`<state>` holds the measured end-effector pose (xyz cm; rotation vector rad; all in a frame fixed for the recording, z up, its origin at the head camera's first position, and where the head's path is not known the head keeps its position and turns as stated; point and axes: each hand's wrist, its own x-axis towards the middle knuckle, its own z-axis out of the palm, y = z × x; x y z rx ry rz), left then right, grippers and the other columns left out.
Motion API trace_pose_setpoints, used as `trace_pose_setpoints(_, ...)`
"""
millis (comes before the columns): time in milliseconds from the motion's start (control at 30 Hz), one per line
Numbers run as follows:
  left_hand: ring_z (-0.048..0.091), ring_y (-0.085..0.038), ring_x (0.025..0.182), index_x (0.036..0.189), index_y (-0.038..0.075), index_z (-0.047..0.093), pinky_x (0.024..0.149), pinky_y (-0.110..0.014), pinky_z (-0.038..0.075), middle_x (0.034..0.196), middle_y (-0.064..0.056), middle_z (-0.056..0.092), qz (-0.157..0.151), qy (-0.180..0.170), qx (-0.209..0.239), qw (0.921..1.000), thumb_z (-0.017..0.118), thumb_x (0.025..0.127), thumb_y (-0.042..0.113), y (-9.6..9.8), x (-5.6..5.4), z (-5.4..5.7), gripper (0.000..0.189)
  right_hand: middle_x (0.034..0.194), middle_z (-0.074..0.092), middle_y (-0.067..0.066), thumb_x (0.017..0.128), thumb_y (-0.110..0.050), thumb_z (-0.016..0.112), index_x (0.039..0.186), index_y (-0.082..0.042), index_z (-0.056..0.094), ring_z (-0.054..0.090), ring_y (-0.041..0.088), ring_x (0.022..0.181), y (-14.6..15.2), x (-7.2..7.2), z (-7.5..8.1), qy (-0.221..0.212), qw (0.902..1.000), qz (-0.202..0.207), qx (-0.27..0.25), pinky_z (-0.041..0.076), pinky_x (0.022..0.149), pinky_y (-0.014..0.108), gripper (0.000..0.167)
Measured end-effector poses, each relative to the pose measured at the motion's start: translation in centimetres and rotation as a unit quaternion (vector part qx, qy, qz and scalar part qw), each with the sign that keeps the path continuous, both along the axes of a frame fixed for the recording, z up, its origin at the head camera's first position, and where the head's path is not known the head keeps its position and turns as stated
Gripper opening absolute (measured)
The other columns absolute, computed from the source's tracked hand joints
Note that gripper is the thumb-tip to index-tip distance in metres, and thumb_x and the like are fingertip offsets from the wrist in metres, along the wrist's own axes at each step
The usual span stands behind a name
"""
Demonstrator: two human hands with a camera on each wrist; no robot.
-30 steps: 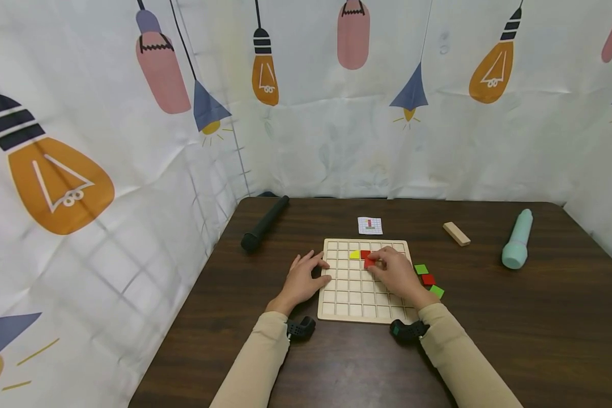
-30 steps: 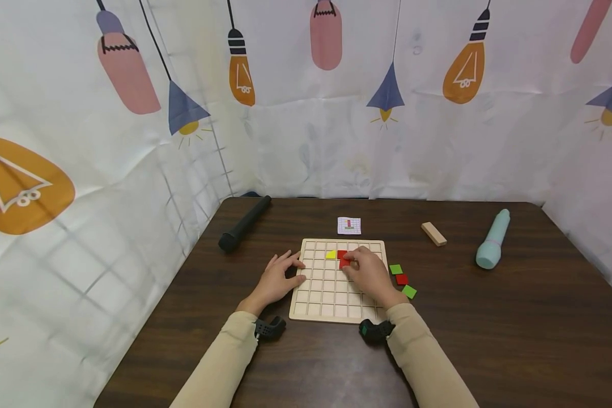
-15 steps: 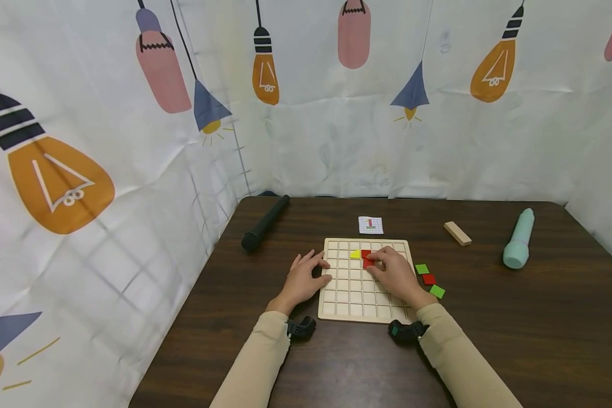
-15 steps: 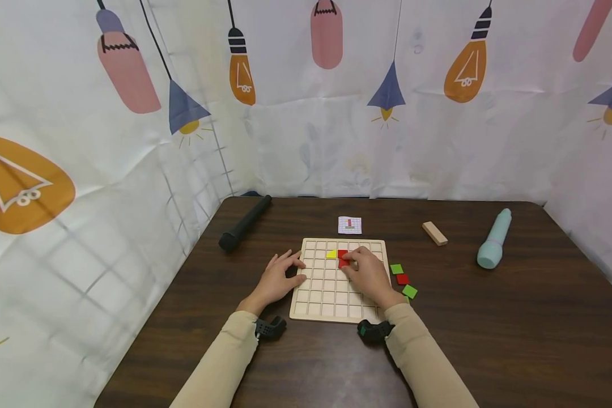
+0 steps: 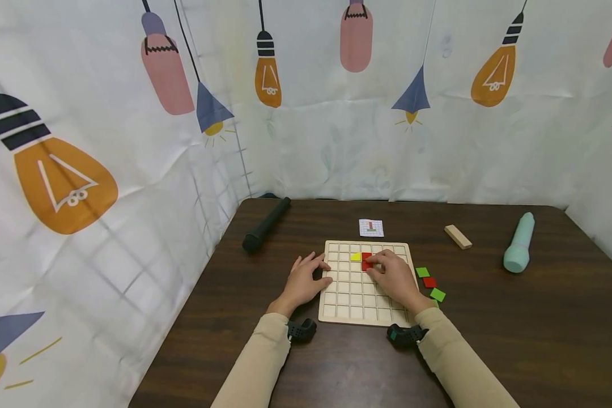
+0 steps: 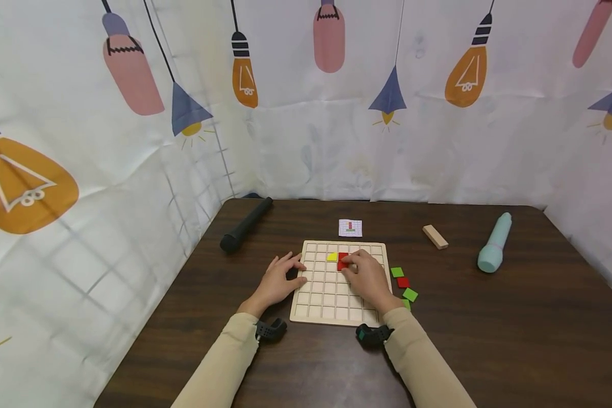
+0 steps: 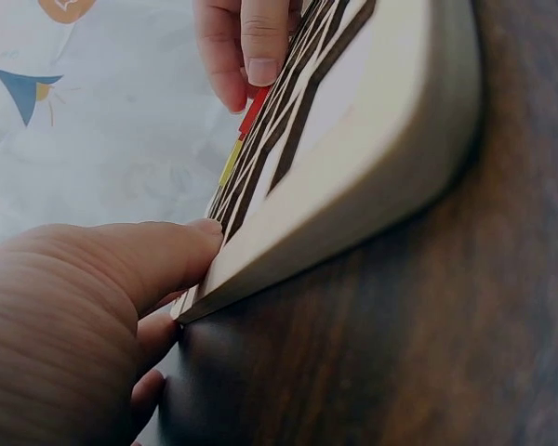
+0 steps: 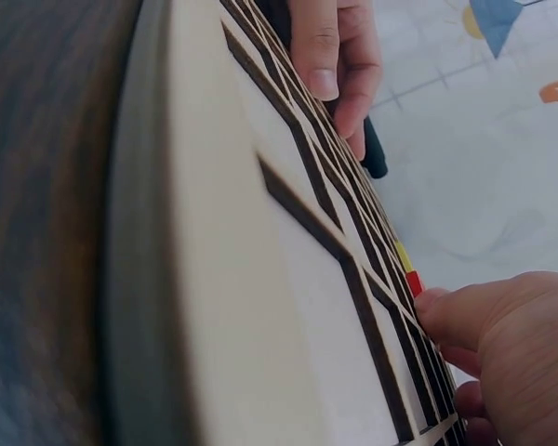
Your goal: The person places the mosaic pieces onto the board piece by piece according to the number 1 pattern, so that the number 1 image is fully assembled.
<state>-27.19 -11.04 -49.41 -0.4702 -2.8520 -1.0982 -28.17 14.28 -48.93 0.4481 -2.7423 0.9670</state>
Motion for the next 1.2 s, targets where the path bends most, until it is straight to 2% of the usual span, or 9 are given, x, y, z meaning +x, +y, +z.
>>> trace_pose_setpoints(200, 0.029, -0.023, 0.145, 0.108, 0.019, 0.069, 0.122, -0.046, 0.006, 0.152, -0.003, 0.042, 0.002, -0.006, 0.003, 1.0000, 0.070, 0.090, 0.028, -0.08, 0.06, -0.03, 0.020, 0.109, 0.062, 0.004, 0.086, -0.019, 0.076, 0.112, -0.011, 0.074, 0.050, 0.017, 0.078, -0.08, 0.02, -0.16, 0.002, 1.0000, -0.005, -0.003, 0.043, 0.066, 0.030, 0.027)
trace_pose_setpoints(567, 0.030, -0.026, 0.145, 0.108, 0.017, 0.069, 0.121, -0.049, 0.006, 0.151, -0.006, 0.043, -0.003, 0.001, 0.016, 0.9999, 0.070, 0.091, 0.024, -0.08, 0.22, 0.16, 0.019, 0.107, 0.062, 0.006, 0.087, -0.022, 0.075, 0.114, -0.009, 0.073, 0.051, 0.018, 0.079, -0.11, -0.07, -0.16, -0.007, 0.9999, -0.009, 0.003, 0.046, 0.067, 0.030, 0.030)
trace_pose_setpoints(933, 0.029, -0.025, 0.145, 0.109, 0.018, 0.069, 0.121, -0.048, 0.006, 0.152, -0.005, 0.043, 0.001, -0.005, 0.008, 1.0000, 0.070, 0.090, 0.026, -0.01, 0.09, 0.14, 0.020, 0.106, 0.062, 0.005, 0.088, -0.020, 0.073, 0.113, -0.009, 0.073, 0.051, 0.018, 0.080, 0.02, -0.17, -0.17, -0.022, 0.9997, -0.012, -0.006, 0.045, 0.068, 0.030, 0.028)
trace_pose_setpoints(1200, 0.029, -0.026, 0.145, 0.108, 0.018, 0.069, 0.121, -0.049, 0.006, 0.152, -0.006, 0.043, -0.001, -0.005, 0.011, 0.9999, 0.070, 0.090, 0.025, -0.03, 0.11, 0.10, 0.019, 0.102, 0.062, 0.003, 0.090, -0.019, 0.070, 0.111, -0.010, 0.073, 0.049, 0.018, 0.078, 0.18, -0.14, -0.23, -0.012, 0.9996, -0.007, -0.024, 0.043, 0.066, 0.031, 0.023)
